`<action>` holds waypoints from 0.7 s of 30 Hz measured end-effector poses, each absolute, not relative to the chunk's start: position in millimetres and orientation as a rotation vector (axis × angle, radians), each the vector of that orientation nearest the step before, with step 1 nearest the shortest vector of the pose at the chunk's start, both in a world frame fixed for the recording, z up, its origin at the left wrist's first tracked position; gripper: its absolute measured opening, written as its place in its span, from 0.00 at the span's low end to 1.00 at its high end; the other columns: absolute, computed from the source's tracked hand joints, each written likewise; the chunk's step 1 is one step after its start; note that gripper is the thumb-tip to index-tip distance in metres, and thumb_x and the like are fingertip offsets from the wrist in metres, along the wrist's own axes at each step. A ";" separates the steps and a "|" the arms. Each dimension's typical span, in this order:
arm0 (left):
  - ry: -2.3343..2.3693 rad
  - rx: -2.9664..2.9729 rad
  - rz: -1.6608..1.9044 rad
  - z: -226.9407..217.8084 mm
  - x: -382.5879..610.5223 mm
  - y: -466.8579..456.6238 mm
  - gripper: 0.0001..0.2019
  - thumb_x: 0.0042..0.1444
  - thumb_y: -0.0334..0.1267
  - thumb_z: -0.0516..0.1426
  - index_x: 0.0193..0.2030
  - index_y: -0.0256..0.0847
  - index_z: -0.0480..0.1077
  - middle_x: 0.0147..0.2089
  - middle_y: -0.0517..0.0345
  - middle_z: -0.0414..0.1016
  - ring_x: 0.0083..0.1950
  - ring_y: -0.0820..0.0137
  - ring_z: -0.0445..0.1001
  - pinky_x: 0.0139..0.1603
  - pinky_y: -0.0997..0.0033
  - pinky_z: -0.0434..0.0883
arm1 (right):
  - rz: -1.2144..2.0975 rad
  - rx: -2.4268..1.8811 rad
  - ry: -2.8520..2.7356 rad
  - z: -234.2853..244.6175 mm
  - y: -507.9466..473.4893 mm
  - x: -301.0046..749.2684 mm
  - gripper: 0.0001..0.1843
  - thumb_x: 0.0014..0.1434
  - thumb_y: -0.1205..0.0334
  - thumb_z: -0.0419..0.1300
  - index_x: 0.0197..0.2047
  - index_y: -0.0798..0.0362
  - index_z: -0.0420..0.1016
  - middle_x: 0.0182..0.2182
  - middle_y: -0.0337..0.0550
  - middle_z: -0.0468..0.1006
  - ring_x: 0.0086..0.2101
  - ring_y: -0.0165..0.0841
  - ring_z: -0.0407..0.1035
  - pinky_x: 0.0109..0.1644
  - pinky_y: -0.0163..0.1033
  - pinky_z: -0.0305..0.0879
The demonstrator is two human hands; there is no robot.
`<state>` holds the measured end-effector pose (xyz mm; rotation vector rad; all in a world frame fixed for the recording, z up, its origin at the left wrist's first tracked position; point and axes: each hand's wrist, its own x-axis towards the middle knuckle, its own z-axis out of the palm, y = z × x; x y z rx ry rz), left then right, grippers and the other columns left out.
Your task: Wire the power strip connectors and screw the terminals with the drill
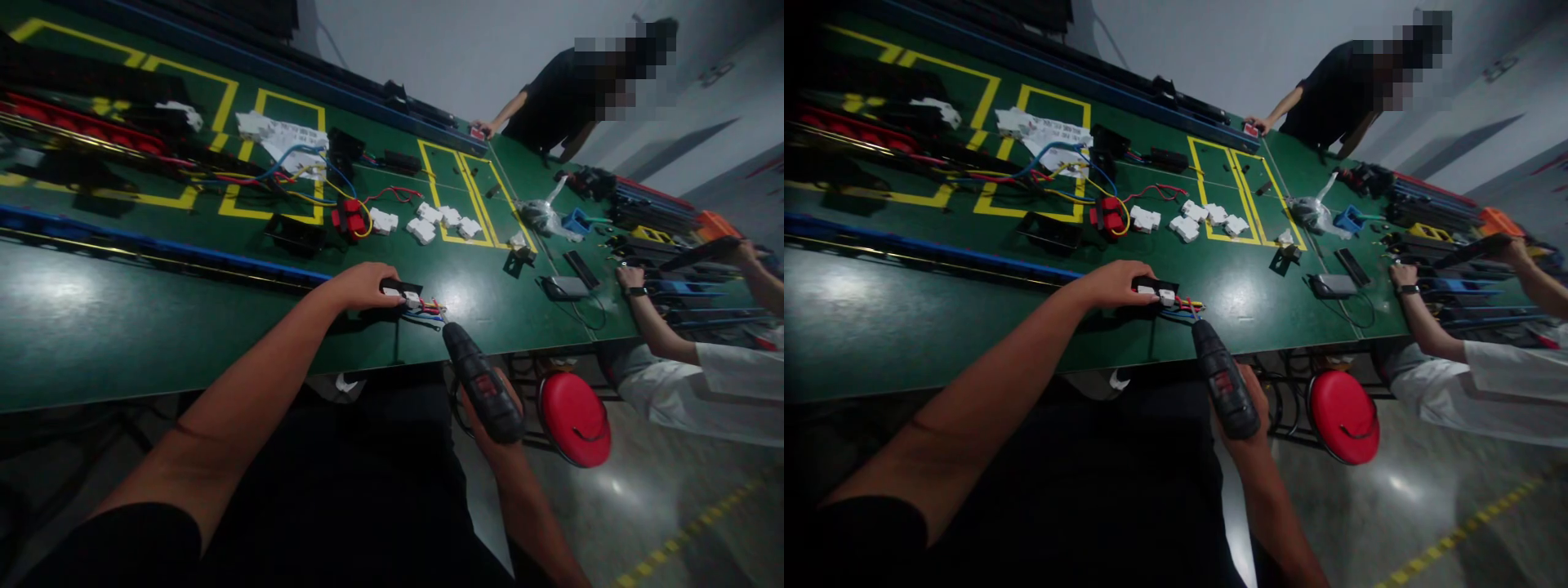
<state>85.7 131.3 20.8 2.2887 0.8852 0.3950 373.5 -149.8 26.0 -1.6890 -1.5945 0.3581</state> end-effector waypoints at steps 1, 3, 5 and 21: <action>0.888 2.292 0.394 20.2 85.8 131.7 0.24 0.59 0.57 0.62 0.53 0.43 0.79 0.54 0.45 0.82 0.53 0.54 0.79 0.52 0.59 0.71 | 0.376 -1.646 -1.680 30.2 -156.6 369.4 0.19 0.65 0.61 0.67 0.59 0.47 0.79 0.50 0.48 0.82 0.48 0.43 0.78 0.55 0.51 0.77; 0.889 2.296 0.392 19.4 85.8 132.3 0.24 0.59 0.58 0.62 0.54 0.43 0.79 0.54 0.45 0.82 0.53 0.54 0.78 0.52 0.59 0.71 | 0.419 -1.558 -1.813 37.3 -165.5 362.5 0.18 0.65 0.65 0.65 0.58 0.47 0.79 0.51 0.49 0.81 0.50 0.43 0.78 0.55 0.50 0.76; 0.887 2.296 0.392 18.9 85.5 132.2 0.24 0.59 0.58 0.62 0.55 0.43 0.79 0.54 0.46 0.82 0.53 0.55 0.78 0.51 0.60 0.71 | 0.472 -1.500 -1.865 40.2 -168.9 356.9 0.20 0.65 0.67 0.64 0.60 0.47 0.79 0.53 0.50 0.80 0.52 0.44 0.77 0.56 0.51 0.76; 0.900 2.285 0.419 20.7 84.8 129.6 0.25 0.60 0.58 0.62 0.53 0.42 0.81 0.50 0.47 0.83 0.49 0.58 0.79 0.47 0.62 0.69 | 0.389 -1.585 -1.857 32.5 -153.2 341.5 0.29 0.58 0.71 0.66 0.62 0.48 0.78 0.49 0.48 0.79 0.47 0.42 0.77 0.52 0.48 0.76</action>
